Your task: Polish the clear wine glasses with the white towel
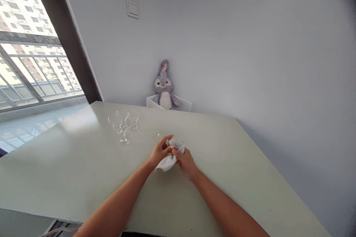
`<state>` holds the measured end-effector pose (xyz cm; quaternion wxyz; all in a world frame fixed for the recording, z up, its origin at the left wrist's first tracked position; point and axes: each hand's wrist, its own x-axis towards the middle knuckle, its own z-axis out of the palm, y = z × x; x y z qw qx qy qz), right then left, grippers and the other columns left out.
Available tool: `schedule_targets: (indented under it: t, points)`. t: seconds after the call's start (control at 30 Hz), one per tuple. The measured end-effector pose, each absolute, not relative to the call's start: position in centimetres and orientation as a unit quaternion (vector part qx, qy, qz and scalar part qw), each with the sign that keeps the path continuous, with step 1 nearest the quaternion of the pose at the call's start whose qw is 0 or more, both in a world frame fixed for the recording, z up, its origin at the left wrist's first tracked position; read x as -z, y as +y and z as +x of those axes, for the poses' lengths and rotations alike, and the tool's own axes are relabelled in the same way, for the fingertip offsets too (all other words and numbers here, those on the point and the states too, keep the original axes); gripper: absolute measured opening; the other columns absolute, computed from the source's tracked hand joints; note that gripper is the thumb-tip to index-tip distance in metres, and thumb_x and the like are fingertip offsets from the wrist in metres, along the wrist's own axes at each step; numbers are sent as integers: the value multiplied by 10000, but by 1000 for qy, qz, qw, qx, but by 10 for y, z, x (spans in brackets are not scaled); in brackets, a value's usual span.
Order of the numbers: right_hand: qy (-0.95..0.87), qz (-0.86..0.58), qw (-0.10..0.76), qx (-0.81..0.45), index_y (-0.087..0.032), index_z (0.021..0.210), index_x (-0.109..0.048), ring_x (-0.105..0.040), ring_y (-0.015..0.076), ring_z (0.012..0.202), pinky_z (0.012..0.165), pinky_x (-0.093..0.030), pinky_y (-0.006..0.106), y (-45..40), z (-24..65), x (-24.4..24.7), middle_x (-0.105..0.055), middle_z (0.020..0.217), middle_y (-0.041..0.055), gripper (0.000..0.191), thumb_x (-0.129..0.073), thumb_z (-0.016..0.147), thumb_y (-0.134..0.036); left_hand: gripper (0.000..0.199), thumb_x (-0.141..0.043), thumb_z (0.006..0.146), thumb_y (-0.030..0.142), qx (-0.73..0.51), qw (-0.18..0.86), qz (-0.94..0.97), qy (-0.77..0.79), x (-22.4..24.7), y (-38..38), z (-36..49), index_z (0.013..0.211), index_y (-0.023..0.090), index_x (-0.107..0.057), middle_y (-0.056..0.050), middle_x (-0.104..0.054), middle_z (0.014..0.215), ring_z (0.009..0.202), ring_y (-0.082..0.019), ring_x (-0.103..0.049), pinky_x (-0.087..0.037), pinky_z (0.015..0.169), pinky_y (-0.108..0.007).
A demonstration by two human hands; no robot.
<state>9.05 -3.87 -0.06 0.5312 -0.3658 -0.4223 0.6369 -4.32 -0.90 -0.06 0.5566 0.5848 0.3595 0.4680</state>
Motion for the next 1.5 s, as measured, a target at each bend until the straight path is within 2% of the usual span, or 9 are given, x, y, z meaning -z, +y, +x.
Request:
schedule_targets:
  t: [0.17,0.37,0.53,0.63,0.83,1.07,1.23,1.4,1.5]
  points:
    - [-515,-430,529,-520,-207,687,-651,-548,150,652,578,-458,236,-36,95,7,-615,657,3,137,-716,593,-283,453,-408,804,510,-453,546,575,408,8,-3,-47,1069,197,-600,-39,-616,796,746,-173,-557,-457,633,-273]
    - [-473,-362,492,-635,-175,988,-590,-561,147,599,532,-465,270,-33,102,-9,-626,750,29,387,-538,749,-475,520,-586,731,411,-489,568,575,328,-5,-11,-44,1195,200,-486,-34,-600,823,715,-138,-554,-458,656,-251]
    - [-770,-454,374,-247,-181,887,-632,-579,199,761,678,-418,294,-38,107,-4,-645,835,71,257,-528,779,-389,507,-391,813,511,-479,546,567,388,-2,-9,-44,1146,152,-523,-17,-592,713,611,-129,-553,-477,602,-277]
    - [-800,-481,335,-124,-179,862,-632,-576,193,710,640,-394,282,-29,121,-4,-643,802,74,268,-460,818,-379,441,-339,855,445,-492,410,630,439,-1,-10,-47,1163,183,-517,-26,-631,740,690,-160,-591,-481,675,-312]
    - [-714,-466,381,-357,-163,737,-638,-514,135,598,556,-380,233,-17,147,-24,-574,646,0,258,-534,757,-398,328,-494,814,304,-367,-38,822,433,-13,-9,-59,1132,242,-549,-96,-607,1082,1099,-250,-471,-281,970,-445]
    - [-624,-408,422,-516,-119,867,-644,-539,154,647,609,-436,280,-10,162,-22,-588,678,26,394,-540,745,-478,280,-394,857,375,-197,39,839,506,-3,-6,-57,967,238,-611,-43,-607,654,663,-177,-564,-375,690,-292]
    - [-631,-560,491,-215,-136,843,-643,-542,201,679,642,-436,342,-5,173,-24,-609,696,62,427,-412,817,-494,313,-336,860,389,-178,107,749,630,-3,1,-64,862,243,-613,-26,-602,641,613,-175,-558,-298,524,-231]
    - [-821,-452,339,85,-217,1125,-570,-362,311,1163,972,-227,485,-31,139,-36,-543,1201,75,430,-439,818,-488,289,-351,845,326,-219,89,748,621,-1,-1,-64,818,219,-618,-19,-588,582,563,-161,-547,-284,499,-226]
    - [-862,-411,269,128,-210,1186,-524,-275,279,1242,1030,-124,474,-40,114,-32,-536,1221,60,400,-396,863,-408,184,-454,768,204,-216,51,811,542,2,-10,-54,705,184,-625,-40,-615,628,620,-160,-562,-330,582,-246]
